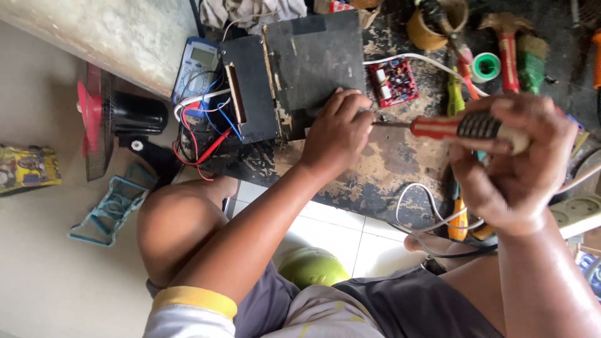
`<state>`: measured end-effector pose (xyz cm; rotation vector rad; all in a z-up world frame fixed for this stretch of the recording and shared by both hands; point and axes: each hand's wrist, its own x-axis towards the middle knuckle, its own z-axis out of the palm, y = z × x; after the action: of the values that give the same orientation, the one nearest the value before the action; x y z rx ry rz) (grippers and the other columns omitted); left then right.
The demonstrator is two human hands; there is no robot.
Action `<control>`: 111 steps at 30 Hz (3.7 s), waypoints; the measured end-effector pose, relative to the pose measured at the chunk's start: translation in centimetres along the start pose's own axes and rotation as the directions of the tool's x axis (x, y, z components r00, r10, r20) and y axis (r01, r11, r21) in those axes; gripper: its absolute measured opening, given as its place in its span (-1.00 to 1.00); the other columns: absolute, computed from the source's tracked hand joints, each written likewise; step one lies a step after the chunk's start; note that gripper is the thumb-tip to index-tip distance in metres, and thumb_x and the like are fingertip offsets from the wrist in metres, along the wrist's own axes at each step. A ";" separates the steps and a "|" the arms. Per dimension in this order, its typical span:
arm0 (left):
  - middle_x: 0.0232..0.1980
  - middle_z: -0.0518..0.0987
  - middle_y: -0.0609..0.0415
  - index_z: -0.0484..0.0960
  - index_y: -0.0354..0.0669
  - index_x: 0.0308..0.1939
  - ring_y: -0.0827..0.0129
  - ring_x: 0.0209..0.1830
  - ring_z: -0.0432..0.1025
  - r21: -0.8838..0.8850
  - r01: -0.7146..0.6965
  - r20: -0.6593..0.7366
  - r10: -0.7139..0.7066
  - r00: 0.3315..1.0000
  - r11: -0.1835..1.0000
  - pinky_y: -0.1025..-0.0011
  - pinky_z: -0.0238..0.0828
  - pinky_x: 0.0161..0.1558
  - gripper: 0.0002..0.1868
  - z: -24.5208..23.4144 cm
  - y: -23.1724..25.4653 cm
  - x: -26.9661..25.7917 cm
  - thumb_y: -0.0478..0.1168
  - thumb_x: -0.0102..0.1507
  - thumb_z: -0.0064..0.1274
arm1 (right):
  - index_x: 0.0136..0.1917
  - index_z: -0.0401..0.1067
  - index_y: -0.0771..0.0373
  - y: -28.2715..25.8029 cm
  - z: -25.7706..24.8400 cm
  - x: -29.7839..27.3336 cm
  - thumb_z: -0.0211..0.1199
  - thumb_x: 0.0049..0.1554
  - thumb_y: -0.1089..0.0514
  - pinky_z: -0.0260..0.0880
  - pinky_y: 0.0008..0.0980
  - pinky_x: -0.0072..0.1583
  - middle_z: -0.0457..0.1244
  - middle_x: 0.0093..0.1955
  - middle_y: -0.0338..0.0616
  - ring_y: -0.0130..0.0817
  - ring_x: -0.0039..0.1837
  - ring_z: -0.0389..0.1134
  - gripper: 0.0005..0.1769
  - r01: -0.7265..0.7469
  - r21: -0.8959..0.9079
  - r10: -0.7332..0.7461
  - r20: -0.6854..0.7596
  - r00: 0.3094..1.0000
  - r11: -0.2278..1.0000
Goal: The person wipes a black electronic device with a cloth, then uses a screwdriver to tighten screws on a circuit board and the device casing. They also handle a white USB power adapter, connecting it to the device.
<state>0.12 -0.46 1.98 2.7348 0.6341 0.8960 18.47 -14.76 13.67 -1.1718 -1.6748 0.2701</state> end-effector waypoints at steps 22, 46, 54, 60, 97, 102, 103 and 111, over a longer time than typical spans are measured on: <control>0.15 0.46 -0.16 0.60 -0.24 0.07 0.05 0.16 0.35 0.606 -0.125 0.381 -0.149 0.912 0.786 0.22 0.51 0.08 -0.72 0.9 2.8 2.3 -0.34 0.29 -0.03 | 0.37 0.27 0.37 2.1 -4.2 -2.2 0.20 0.13 0.30 0.26 0.07 -0.08 0.26 0.29 0.22 0.31 0.10 0.35 -0.47 -0.150 -0.398 0.143 -0.047 0.989 0.905; 0.32 0.34 -0.37 0.51 -0.30 0.09 -0.35 0.38 0.21 0.418 -0.077 0.546 -0.183 0.817 0.905 0.04 0.63 -0.08 -0.63 -1.4 2.3 3.4 -0.53 0.21 0.00 | 0.41 0.24 0.30 1.9 -3.9 -2.4 0.26 0.15 0.25 0.22 0.09 -0.17 0.23 0.20 0.19 0.28 -0.07 0.31 -0.42 -0.118 -0.418 0.124 -0.012 0.992 0.901; -0.06 0.40 -0.06 0.47 -0.25 -0.30 0.08 -0.04 0.39 0.053 0.235 0.238 -0.241 0.941 0.970 0.22 0.50 -0.25 -0.80 -0.9 0.9 1.1 -0.52 0.14 0.18 | 0.39 0.19 0.50 0.7 -2.5 -1.5 0.26 0.20 0.41 0.31 0.09 0.42 0.22 0.30 0.33 0.33 0.56 0.18 -0.47 0.031 -0.247 -0.055 -0.088 0.995 0.968; 0.05 0.43 -0.04 0.59 -0.17 -0.19 -0.07 0.27 0.41 0.009 0.293 0.176 -0.290 0.941 0.956 0.06 0.49 0.00 -0.82 -0.1 0.5 0.2 -0.38 0.18 0.26 | 0.40 0.20 0.44 0.2 -0.4 -1.7 0.19 0.23 0.33 0.29 -0.09 0.05 0.19 0.14 0.18 0.14 0.09 0.28 -0.51 0.059 -0.252 -0.058 0.009 0.998 0.966; -0.09 0.69 -0.20 0.49 -0.16 -0.29 -0.35 0.35 0.33 -0.320 0.192 0.035 -0.191 0.981 0.928 -0.17 0.17 0.33 -0.58 0.1 0.7 -0.3 0.02 0.48 -0.30 | 0.60 0.13 0.41 0.8 1.6 0.9 0.22 0.53 0.24 0.35 0.06 0.51 0.13 0.55 0.36 0.33 0.58 0.26 -0.51 0.256 -0.187 -0.253 0.041 0.967 0.948; 0.04 0.70 -0.15 0.59 -0.12 -0.14 -0.34 0.37 0.32 -0.323 0.200 0.023 -0.203 0.979 0.925 -0.22 0.16 0.35 -0.61 -0.1 1.0 -0.3 0.01 0.48 -0.27 | 0.61 0.12 0.39 0.9 1.5 0.8 0.19 0.54 0.24 0.34 0.05 0.54 0.11 0.57 0.35 0.32 0.60 0.24 -0.52 0.249 -0.171 -0.244 0.047 0.969 0.953; 0.03 0.70 -0.13 0.58 -0.13 -0.16 -0.34 0.36 0.33 -0.315 0.185 0.013 -0.191 0.982 0.931 -0.24 0.17 0.33 -0.60 -0.1 1.0 -0.3 0.02 0.48 -0.27 | 0.61 0.13 0.39 0.9 1.4 0.8 0.23 0.54 0.25 0.36 0.05 0.52 0.12 0.56 0.35 0.33 0.60 0.25 -0.51 0.261 -0.185 -0.257 0.046 0.965 0.947; -0.04 0.69 -0.17 0.54 -0.15 -0.24 -0.34 0.36 0.30 -0.305 0.179 0.019 -0.182 0.983 0.935 -0.25 0.16 0.31 -0.52 0.0 0.9 -0.3 0.07 0.49 -0.36 | 0.57 0.22 0.41 0.6 1.4 0.8 0.28 0.54 0.26 0.41 0.02 0.38 0.20 0.47 0.34 0.31 0.46 0.37 -0.55 0.262 -0.234 -0.258 0.050 0.965 0.936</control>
<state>0.20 -1.41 2.15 2.3572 0.6736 0.8815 17.66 -13.37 13.10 -1.1056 -1.8942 -0.0898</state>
